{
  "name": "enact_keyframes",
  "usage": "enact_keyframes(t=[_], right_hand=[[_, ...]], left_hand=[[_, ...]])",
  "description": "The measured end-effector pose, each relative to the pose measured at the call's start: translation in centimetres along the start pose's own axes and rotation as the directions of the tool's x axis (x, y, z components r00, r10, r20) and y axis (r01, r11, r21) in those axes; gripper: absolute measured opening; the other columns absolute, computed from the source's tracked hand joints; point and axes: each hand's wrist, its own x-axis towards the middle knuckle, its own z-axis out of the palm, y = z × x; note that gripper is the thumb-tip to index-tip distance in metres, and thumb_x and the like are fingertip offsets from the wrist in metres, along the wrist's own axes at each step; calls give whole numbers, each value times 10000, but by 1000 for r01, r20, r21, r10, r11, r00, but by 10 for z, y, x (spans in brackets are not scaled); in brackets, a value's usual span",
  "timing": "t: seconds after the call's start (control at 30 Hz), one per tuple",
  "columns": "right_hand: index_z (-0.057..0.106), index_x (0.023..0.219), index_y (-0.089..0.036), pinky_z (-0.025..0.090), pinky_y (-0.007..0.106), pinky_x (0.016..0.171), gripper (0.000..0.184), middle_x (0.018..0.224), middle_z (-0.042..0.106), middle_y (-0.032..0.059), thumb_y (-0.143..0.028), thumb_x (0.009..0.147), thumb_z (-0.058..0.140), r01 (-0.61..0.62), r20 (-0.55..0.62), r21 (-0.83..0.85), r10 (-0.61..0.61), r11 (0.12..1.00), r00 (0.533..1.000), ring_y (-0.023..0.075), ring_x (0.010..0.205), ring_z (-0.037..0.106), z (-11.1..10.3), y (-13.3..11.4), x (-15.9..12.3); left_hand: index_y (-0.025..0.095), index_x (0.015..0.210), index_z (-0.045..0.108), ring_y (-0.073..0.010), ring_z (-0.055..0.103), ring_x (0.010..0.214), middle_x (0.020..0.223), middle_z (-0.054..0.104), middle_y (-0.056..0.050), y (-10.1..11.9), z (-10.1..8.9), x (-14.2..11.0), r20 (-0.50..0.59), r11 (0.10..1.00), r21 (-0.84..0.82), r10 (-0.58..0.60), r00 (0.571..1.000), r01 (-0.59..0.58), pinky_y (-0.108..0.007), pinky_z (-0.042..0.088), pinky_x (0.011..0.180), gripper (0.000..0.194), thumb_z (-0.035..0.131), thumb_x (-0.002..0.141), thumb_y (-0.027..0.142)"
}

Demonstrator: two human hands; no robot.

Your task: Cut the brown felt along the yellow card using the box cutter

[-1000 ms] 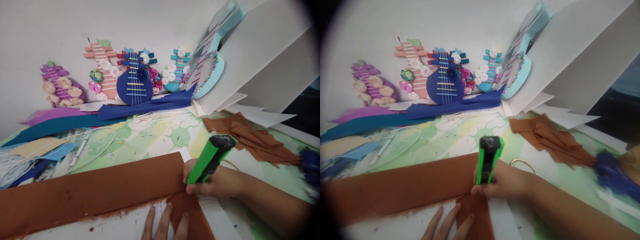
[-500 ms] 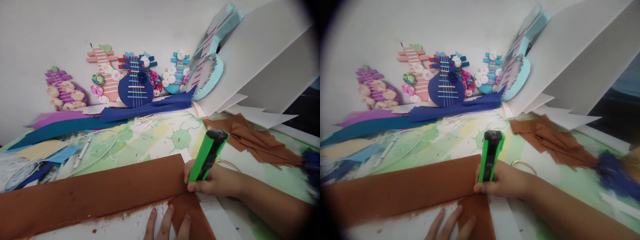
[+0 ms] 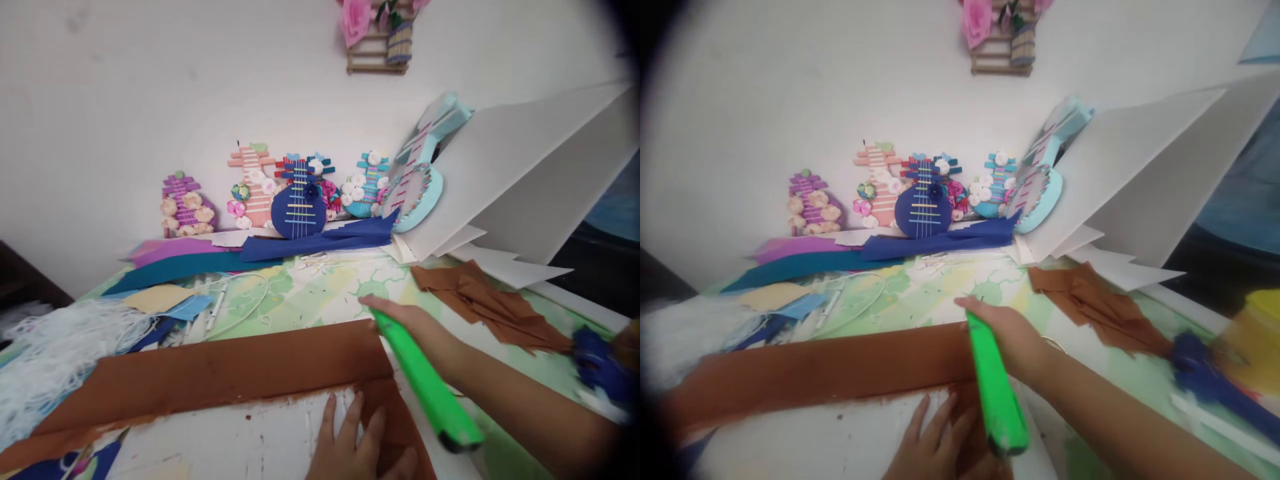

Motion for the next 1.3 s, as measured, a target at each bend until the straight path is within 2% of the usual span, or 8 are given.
enact_keyframes(t=[0.07,0.2,0.33,0.43,0.53,0.83,1.1,1.3], right_hand=[[523,1121,-255,396,311,814,361,954,615,21,-274,761,506,111,147,-88,-97,990,984,200,890,555,10,-4,10],[570,1024,-215,399,260,759,267,871,628,9,-238,778,470,130,172,-167,-101,977,980,170,805,563,37,0,28],[558,1034,-174,387,257,762,278,898,625,42,-247,779,475,120,144,-246,-86,962,986,180,821,556,56,10,33],[540,1075,-174,373,272,794,321,979,607,66,-272,774,490,114,121,-311,-80,943,989,197,880,544,62,17,35],[555,1057,-209,378,269,777,305,928,627,44,-283,765,503,116,131,-355,-74,928,989,196,863,555,64,22,38],[545,1090,-203,385,260,746,323,879,656,46,-279,782,484,115,129,-390,-69,914,989,195,833,574,66,24,41],[569,1064,-189,386,271,707,315,865,658,70,-268,770,489,124,101,-429,-89,895,991,209,782,580,66,25,42],[574,1048,-195,381,263,703,303,879,656,67,-236,767,469,125,98,-432,-91,893,991,206,788,578,69,29,43]], left_hand=[[368,1148,485,-294,452,1085,1120,561,-13,-4,-7,3,-12,999,1,54,998,-54,-556,350,857,341,492,824,261],[377,1233,382,-337,434,1086,1177,510,-71,-11,-25,9,105,983,-92,169,980,-159,-599,367,781,412,464,830,372],[322,1273,349,-370,382,1117,1218,459,-142,-12,-36,12,248,973,-208,153,957,-101,-642,268,821,551,433,783,560],[299,1292,327,-388,338,1143,1278,377,-181,-12,-41,15,367,950,-303,189,911,-75,-651,213,840,550,381,813,563],[269,1303,317,-418,284,1162,1320,298,-197,-13,-50,17,436,928,-370,220,873,-49,-659,148,858,610,378,795,600],[238,1300,328,-412,242,1181,1343,264,-177,-9,-81,18,461,930,-367,188,867,-6,-641,91,886,606,362,802,580],[227,1302,326,-427,217,1183,1343,264,-180,-6,-80,15,439,937,-348,182,880,-21,-637,93,886,618,351,795,581],[242,1301,326,-407,234,1184,1343,277,-161,-6,-81,14,420,939,-344,176,890,-23,-613,97,906,619,357,794,595]])
